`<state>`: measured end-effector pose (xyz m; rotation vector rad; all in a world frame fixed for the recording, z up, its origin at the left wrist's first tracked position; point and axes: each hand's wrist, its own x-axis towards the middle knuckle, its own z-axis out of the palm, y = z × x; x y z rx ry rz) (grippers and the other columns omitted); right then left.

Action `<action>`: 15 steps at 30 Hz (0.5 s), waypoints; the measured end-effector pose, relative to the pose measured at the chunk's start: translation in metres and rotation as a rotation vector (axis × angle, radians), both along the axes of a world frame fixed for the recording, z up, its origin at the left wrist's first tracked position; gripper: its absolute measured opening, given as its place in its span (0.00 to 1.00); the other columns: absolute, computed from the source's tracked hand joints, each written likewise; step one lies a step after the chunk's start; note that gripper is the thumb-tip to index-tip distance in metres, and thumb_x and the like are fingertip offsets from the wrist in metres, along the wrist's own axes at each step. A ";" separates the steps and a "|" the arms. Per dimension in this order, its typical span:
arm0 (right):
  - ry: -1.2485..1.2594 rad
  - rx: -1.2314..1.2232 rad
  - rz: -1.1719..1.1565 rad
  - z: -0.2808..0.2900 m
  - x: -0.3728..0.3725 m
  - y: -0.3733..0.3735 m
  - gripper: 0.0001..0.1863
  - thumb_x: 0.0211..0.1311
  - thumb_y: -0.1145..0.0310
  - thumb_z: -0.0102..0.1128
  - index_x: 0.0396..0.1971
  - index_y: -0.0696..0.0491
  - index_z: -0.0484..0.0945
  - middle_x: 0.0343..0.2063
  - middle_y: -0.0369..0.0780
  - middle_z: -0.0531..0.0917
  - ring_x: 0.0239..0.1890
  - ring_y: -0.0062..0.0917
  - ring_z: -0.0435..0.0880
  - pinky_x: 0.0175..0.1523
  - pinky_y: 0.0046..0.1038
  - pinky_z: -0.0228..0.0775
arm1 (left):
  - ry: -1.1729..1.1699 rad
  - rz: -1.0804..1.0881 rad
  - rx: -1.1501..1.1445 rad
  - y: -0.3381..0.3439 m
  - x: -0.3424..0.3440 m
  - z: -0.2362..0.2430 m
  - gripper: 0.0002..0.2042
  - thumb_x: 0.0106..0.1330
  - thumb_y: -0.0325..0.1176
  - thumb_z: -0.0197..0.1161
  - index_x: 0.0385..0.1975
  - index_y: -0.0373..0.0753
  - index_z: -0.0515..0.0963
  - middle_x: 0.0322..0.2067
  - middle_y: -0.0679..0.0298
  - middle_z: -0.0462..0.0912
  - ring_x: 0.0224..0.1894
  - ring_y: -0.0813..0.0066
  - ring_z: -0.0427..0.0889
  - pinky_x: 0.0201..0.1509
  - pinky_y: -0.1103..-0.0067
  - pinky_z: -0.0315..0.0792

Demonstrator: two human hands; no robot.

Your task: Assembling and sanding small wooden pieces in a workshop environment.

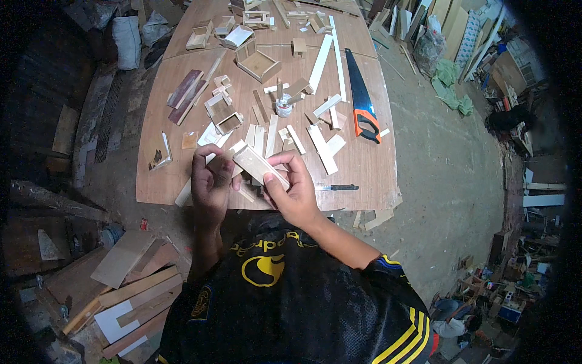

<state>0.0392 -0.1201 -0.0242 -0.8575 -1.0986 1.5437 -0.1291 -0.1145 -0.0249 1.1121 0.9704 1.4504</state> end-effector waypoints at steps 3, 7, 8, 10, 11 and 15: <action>-0.005 0.105 -0.024 -0.001 0.005 0.000 0.12 0.67 0.77 0.52 0.47 0.56 0.63 0.37 0.37 0.73 0.25 0.12 0.73 0.27 0.15 0.65 | -0.009 0.032 -0.018 -0.005 0.013 0.010 0.10 0.70 0.27 0.54 0.47 0.39 0.63 0.27 0.65 0.75 0.25 0.82 0.71 0.30 0.84 0.65; 0.038 0.089 -0.046 0.002 0.010 0.001 0.12 0.67 0.78 0.52 0.47 0.56 0.63 0.39 0.37 0.72 0.26 0.12 0.74 0.28 0.15 0.66 | -0.033 0.064 -0.044 -0.009 0.025 0.018 0.11 0.70 0.30 0.54 0.48 0.41 0.62 0.25 0.65 0.75 0.25 0.80 0.70 0.30 0.82 0.63; 0.060 0.088 -0.035 0.002 0.012 0.001 0.12 0.67 0.78 0.52 0.47 0.56 0.63 0.39 0.38 0.72 0.26 0.12 0.74 0.28 0.15 0.66 | -0.032 0.067 -0.044 -0.010 0.026 0.018 0.11 0.70 0.30 0.54 0.48 0.41 0.62 0.25 0.65 0.75 0.25 0.80 0.70 0.30 0.82 0.63; 0.084 0.087 -0.020 0.003 0.015 0.001 0.12 0.67 0.78 0.52 0.46 0.56 0.63 0.40 0.38 0.71 0.27 0.12 0.74 0.28 0.15 0.66 | -0.028 0.060 -0.001 -0.010 0.028 0.017 0.10 0.70 0.28 0.55 0.47 0.40 0.64 0.27 0.65 0.76 0.25 0.83 0.71 0.29 0.84 0.67; 0.079 0.098 -0.018 0.002 0.016 0.001 0.12 0.66 0.78 0.52 0.46 0.56 0.63 0.40 0.38 0.71 0.27 0.12 0.74 0.28 0.15 0.66 | -0.026 0.065 0.000 -0.011 0.031 0.018 0.10 0.70 0.28 0.55 0.47 0.40 0.64 0.27 0.65 0.76 0.25 0.83 0.71 0.29 0.84 0.67; 0.076 0.108 -0.013 0.002 0.018 0.004 0.12 0.66 0.79 0.52 0.46 0.56 0.63 0.40 0.38 0.70 0.28 0.12 0.74 0.29 0.15 0.66 | -0.087 0.065 -0.004 -0.012 0.036 0.024 0.11 0.70 0.31 0.55 0.47 0.39 0.63 0.26 0.65 0.74 0.25 0.82 0.71 0.30 0.83 0.66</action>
